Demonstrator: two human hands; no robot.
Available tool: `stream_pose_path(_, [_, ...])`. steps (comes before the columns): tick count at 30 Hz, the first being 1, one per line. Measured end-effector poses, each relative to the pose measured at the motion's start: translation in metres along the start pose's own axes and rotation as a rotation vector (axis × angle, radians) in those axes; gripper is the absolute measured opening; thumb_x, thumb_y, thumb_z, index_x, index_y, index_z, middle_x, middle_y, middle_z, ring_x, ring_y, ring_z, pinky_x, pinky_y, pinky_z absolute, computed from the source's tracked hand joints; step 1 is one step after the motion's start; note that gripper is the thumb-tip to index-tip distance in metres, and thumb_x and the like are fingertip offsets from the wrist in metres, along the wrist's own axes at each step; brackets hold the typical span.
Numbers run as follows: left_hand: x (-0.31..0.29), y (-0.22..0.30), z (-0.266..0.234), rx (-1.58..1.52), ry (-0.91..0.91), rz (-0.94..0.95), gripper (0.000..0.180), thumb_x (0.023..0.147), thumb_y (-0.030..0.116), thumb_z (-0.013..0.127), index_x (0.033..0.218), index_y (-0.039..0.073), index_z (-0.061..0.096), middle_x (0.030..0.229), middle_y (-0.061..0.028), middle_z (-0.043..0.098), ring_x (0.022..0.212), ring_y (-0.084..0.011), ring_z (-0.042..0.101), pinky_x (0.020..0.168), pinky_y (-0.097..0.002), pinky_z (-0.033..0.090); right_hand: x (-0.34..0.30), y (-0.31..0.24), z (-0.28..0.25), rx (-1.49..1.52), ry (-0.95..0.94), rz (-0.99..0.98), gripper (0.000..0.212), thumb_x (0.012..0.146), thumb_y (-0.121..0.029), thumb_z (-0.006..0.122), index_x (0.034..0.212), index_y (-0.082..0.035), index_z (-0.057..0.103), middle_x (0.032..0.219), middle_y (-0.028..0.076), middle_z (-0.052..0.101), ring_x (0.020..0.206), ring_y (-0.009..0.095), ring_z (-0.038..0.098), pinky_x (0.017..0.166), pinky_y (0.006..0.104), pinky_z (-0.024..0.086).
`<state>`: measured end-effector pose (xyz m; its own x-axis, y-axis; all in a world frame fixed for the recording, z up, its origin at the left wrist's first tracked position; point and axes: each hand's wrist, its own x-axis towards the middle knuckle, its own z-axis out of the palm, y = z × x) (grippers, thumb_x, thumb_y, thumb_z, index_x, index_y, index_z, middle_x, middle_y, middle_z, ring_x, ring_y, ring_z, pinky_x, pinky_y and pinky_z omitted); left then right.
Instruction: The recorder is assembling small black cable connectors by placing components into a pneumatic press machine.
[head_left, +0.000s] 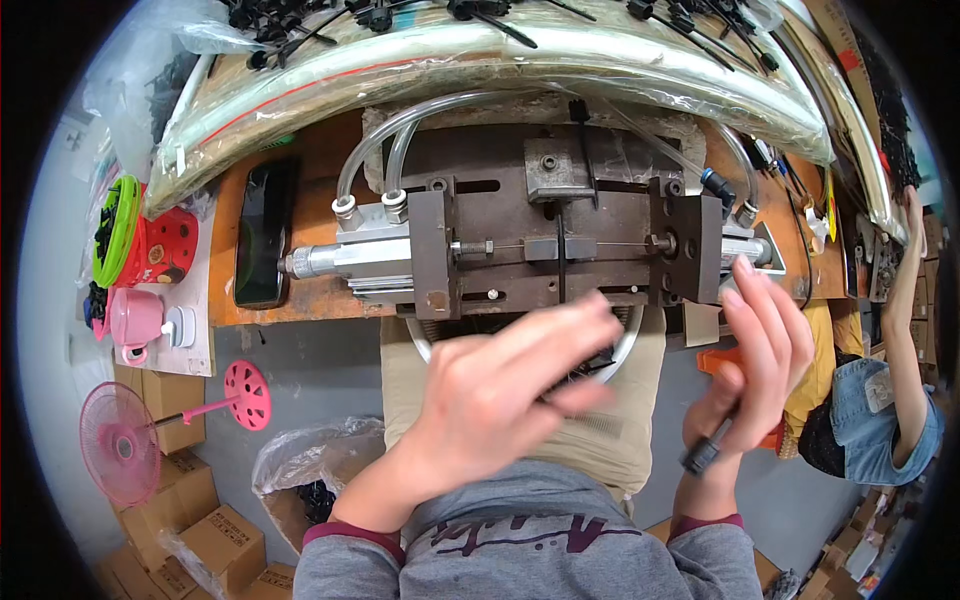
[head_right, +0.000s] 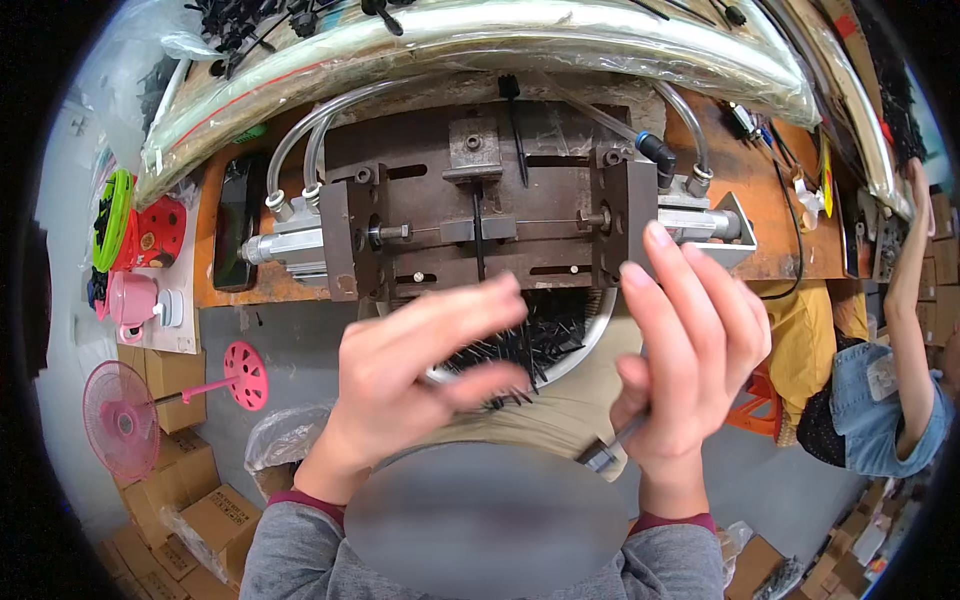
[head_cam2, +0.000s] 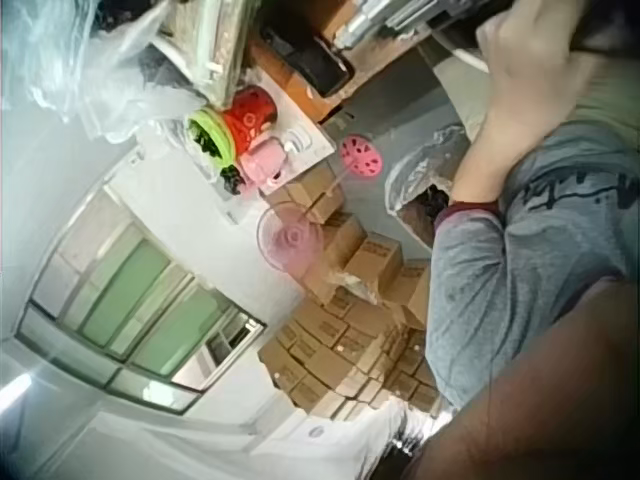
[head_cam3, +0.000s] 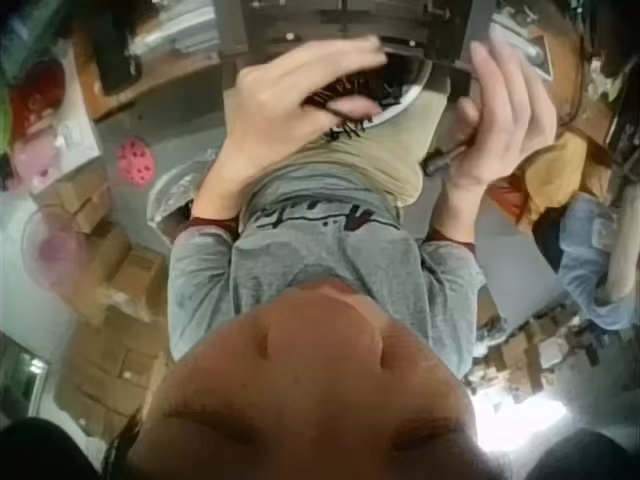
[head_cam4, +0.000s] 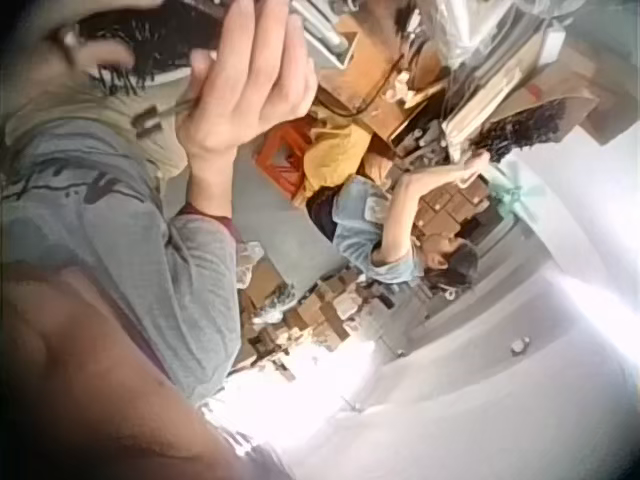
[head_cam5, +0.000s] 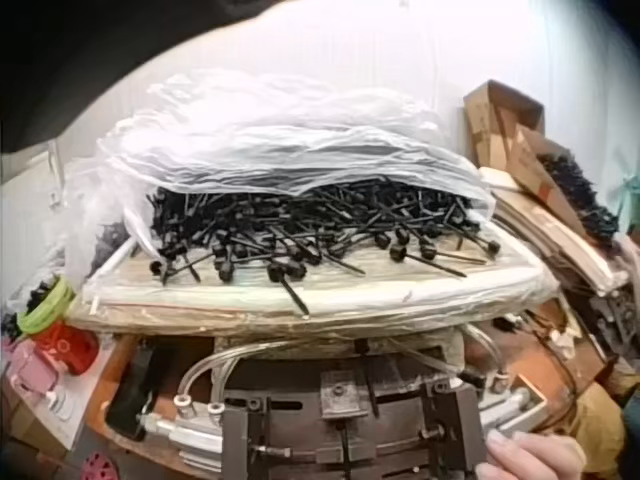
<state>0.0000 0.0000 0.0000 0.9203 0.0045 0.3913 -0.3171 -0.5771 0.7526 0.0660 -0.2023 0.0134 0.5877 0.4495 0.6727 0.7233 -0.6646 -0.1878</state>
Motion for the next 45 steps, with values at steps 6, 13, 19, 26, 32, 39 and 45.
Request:
stream_pose_path(6, [-0.011, 0.025, -0.016, -0.352, -0.102, 0.037, 0.035, 0.066, 0.008, 0.087, 0.100, 0.006, 0.077, 0.104, -0.0121, 0.073, 0.084, -0.0212, 0.073, 0.068, -0.0298, 0.060, 0.025, -0.016, 0.021, -0.235, 0.009, -0.317, 0.036, 0.105, -0.034, 0.045, 0.112, -0.011, 0.070, 0.118, 0.005, 0.071, 0.109, 0.020, 0.065, 0.109, 0.0410, 0.030])
stream_pose_path(13, [-0.009, 0.008, -0.009, 0.245, 0.190, 0.110, 0.025, 0.069, 0.006, 0.081, 0.093, 0.006, 0.074, 0.113, -0.0108, 0.071, 0.076, -0.0193, 0.071, 0.059, -0.0273, 0.055, 0.077, 0.013, 0.044, 0.002, -0.018, -0.351, 0.034, 0.077, -0.006, 0.062, 0.110, -0.001, 0.067, 0.109, 0.012, 0.069, 0.095, 0.026, 0.066, 0.089, 0.0384, 0.047])
stream_pose_path(19, [-0.010, -0.007, 0.007, 0.562, 0.032, 0.096, 0.025, 0.072, 0.010, 0.078, 0.095, 0.005, 0.072, 0.121, -0.0076, 0.069, 0.060, -0.0149, 0.065, 0.052, -0.0259, 0.050, 0.109, 0.020, 0.082, -0.102, -0.247, -0.218, 0.007, 0.080, -0.004, 0.064, 0.086, -0.001, 0.065, 0.085, 0.016, 0.068, 0.085, 0.030, 0.068, 0.075, 0.0388, 0.053])
stream_pose_path(26, [0.002, -0.005, 0.004, 0.576, 0.032, 0.102, 0.025, 0.072, 0.011, 0.078, 0.095, 0.005, 0.071, 0.119, -0.0081, 0.070, 0.056, -0.0152, 0.064, 0.050, -0.0259, 0.049, 0.123, 0.016, 0.094, -0.262, -0.258, -0.324, 0.008, 0.070, -0.004, 0.067, 0.077, -0.003, 0.065, 0.060, 0.014, 0.064, 0.062, 0.031, 0.069, 0.059, 0.0380, 0.054])
stream_pose_path(32, [0.002, -0.008, 0.006, 0.528, 0.044, 0.087, 0.024, 0.071, 0.011, 0.078, 0.093, 0.004, 0.071, 0.117, -0.0087, 0.071, 0.058, -0.0176, 0.066, 0.051, -0.0277, 0.050, 0.118, 0.009, 0.086, -0.222, -0.206, -0.304, 0.005, 0.071, -0.003, 0.065, 0.075, -0.002, 0.062, 0.064, 0.015, 0.065, 0.065, 0.031, 0.069, 0.058, 0.0378, 0.054])
stream_pose_path(39, [0.001, -0.008, 0.006, 0.529, 0.036, 0.089, 0.024, 0.071, 0.010, 0.079, 0.093, 0.004, 0.071, 0.119, -0.0080, 0.070, 0.059, -0.0181, 0.067, 0.052, -0.0279, 0.051, 0.121, 0.013, 0.092, -0.212, -0.269, -0.282, 0.003, 0.073, -0.001, 0.064, 0.075, -0.001, 0.062, 0.068, 0.016, 0.067, 0.070, 0.031, 0.070, 0.061, 0.0376, 0.056])
stream_pose_path(45, [-0.004, 0.000, 0.000, 0.376, 0.073, 0.023, 0.035, 0.070, 0.015, 0.082, 0.102, 0.006, 0.072, 0.120, -0.0083, 0.069, 0.078, -0.0202, 0.071, 0.063, -0.0280, 0.056, 0.120, 0.013, 0.094, -0.232, -0.248, -0.259, 0.003, 0.072, -0.001, 0.065, 0.074, -0.002, 0.064, 0.073, 0.017, 0.069, 0.072, 0.032, 0.072, 0.063, 0.0392, 0.057])
